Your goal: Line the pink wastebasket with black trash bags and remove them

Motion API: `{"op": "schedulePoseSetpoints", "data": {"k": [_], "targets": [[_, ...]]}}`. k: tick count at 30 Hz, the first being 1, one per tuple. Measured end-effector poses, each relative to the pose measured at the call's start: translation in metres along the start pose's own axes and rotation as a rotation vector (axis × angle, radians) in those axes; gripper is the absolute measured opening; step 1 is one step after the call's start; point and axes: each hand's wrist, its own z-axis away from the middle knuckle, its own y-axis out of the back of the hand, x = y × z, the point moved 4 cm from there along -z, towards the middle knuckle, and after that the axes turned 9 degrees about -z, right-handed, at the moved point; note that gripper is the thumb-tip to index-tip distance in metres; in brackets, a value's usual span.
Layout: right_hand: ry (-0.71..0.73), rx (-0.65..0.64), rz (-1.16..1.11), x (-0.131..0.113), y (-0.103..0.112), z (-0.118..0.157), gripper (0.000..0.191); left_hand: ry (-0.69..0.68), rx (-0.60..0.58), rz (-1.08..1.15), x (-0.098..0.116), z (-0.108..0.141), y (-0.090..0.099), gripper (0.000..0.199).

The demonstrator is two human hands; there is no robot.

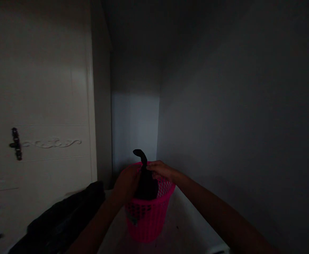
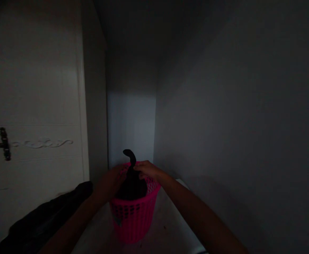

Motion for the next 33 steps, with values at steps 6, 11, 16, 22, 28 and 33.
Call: {"op": "schedulePoseSetpoints", "data": {"k": [6, 11, 16, 22, 28, 33], "targets": [[0.142, -0.13, 0.054, 0.007, 0.008, -0.004, 0.035, -0.042, -0.169, 0.002, -0.016, -0.041, -0.028, 0.033], [0.294, 0.037, 0.411, 0.004, 0.036, -0.003, 0.017, -0.015, -0.043, -0.05, -0.041, -0.043, -0.017, 0.036], [0.341, 0.173, 0.638, -0.009, 0.045, 0.007, 0.012, 0.16, -0.073, 0.052, -0.061, -0.043, 0.0, 0.026], [0.289, -0.004, 0.378, -0.005, -0.003, 0.008, 0.022, 0.072, -0.218, 0.276, -0.021, -0.043, -0.005, 0.036], [0.332, -0.114, 0.458, 0.0, 0.009, 0.019, 0.022, 0.061, -0.142, 0.171, -0.037, -0.044, 0.008, 0.031], [0.389, 0.195, 0.685, -0.015, 0.033, 0.025, 0.026, 0.168, -0.121, 0.089, -0.063, -0.041, 0.014, 0.024]]}}
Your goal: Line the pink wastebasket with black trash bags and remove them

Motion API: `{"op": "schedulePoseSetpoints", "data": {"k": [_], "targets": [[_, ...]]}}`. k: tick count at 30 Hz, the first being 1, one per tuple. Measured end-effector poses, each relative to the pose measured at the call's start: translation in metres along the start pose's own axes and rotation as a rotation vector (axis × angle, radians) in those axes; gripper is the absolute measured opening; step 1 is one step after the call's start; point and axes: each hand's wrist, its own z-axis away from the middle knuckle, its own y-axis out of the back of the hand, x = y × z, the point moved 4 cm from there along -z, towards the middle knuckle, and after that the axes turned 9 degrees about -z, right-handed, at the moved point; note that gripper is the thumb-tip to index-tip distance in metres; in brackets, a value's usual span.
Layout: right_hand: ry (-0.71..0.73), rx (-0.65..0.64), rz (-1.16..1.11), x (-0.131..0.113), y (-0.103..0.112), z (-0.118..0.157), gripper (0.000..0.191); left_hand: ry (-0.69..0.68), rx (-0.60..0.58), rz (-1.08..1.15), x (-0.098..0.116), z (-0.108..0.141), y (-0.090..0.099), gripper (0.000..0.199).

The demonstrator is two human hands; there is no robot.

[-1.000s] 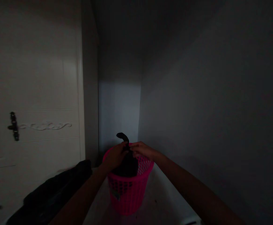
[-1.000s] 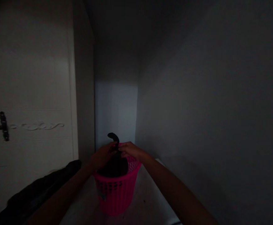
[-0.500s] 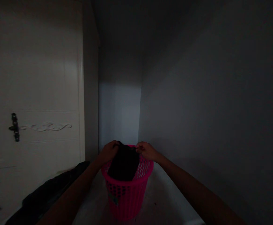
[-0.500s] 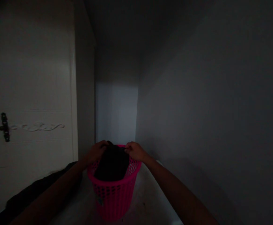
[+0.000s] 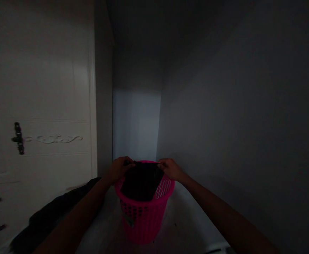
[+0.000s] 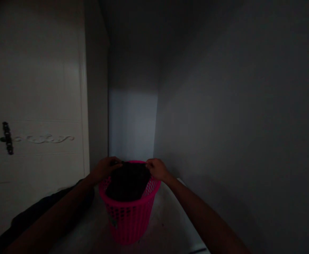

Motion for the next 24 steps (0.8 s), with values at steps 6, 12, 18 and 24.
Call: {"op": "schedulePoseSetpoints", "data": {"k": [6, 12, 18, 24], "targets": [[0.102, -0.106, -0.043, -0.038, -0.025, 0.002, 0.023, -0.147, 0.027, 0.035, 0.034, 0.003, -0.005, 0.025], [0.08, 0.039, 0.149, -0.021, 0.011, 0.011, 0.037, -0.026, 0.21, -0.119, 0.007, 0.025, 0.006, 0.017], [0.025, 0.053, -0.145, -0.019, 0.009, 0.016, 0.034, 0.032, 0.158, -0.036, 0.022, 0.023, 0.007, 0.02], [0.144, -0.09, -0.106, -0.041, 0.0, 0.014, 0.024, -0.05, 0.216, 0.008, 0.037, 0.021, 0.014, 0.036]]}}
